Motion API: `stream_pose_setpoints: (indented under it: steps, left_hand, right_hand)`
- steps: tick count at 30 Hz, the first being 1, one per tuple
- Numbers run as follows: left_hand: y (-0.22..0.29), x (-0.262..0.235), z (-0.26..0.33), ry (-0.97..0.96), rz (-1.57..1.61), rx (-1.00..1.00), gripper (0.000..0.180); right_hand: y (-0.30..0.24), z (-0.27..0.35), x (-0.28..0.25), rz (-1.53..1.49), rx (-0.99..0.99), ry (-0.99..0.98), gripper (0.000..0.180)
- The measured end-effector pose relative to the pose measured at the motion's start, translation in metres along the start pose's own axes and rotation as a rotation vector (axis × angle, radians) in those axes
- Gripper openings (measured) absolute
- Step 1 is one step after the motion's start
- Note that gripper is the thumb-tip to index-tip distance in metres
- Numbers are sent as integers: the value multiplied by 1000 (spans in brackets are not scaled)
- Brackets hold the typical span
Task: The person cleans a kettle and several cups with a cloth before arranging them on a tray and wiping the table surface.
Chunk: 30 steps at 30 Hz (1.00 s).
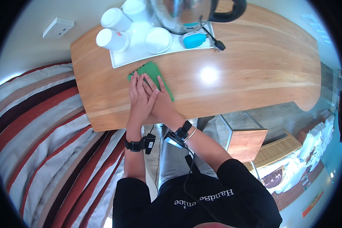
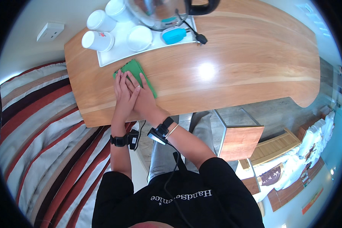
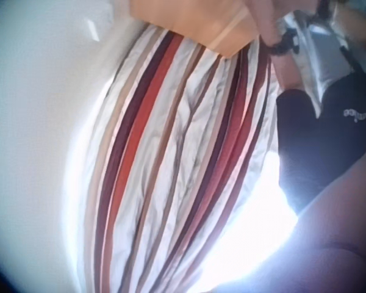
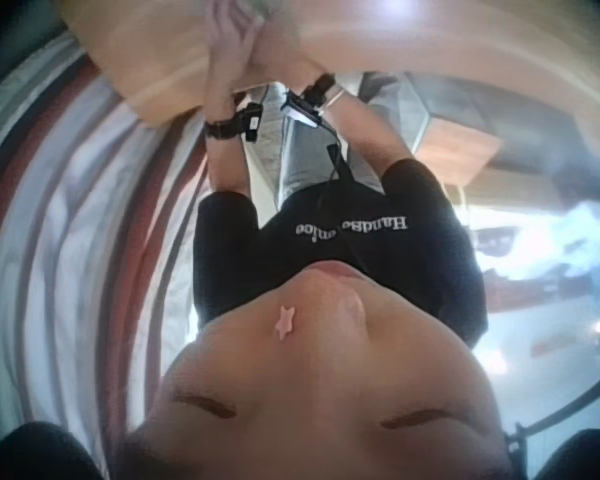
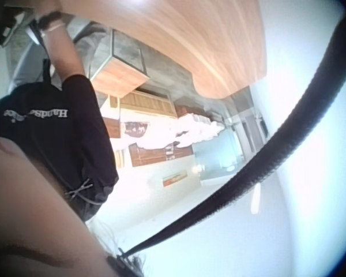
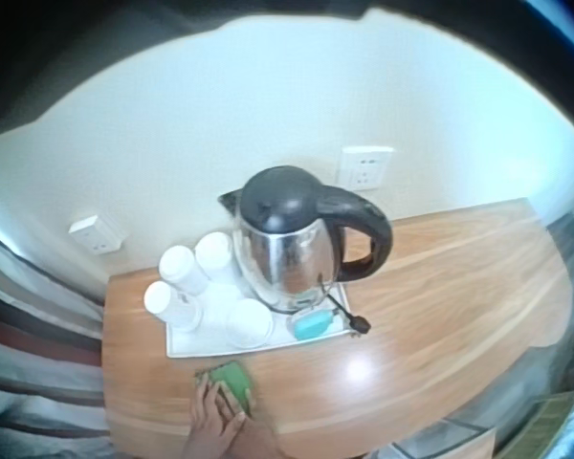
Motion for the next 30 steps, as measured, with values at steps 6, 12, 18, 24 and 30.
stream_pose_setpoints:
  steps: [6,12,18,24,30]
  left_hand:
    - [74,54,-5,52,-53,-50,69]
    - [187,126,-37,49,73,45,69]
    - [303,198,-80,38,15,148,70]
    - [369,251,-122,80,45,257,68]
    - [377,257,-129,82,69,281,68]
  right_hand:
    - [64,46,-48,-36,-12,-1,65]
    - [167,106,-126,-68,70,53,65]
    - [277,161,-175,185,174,129,66]
    - [349,184,-210,138,309,194,66]
    - [360,186,-209,238,365,183,67]
Point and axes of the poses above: each hand's wrist, its own z-axis away from the middle knuckle, its own x-axis out of the palm, y = z × x, the point moved 1 cm from there along -z, towards the middle knuckle, and after that the axes turned 5 degrees about -z, right-handed, at the moved point
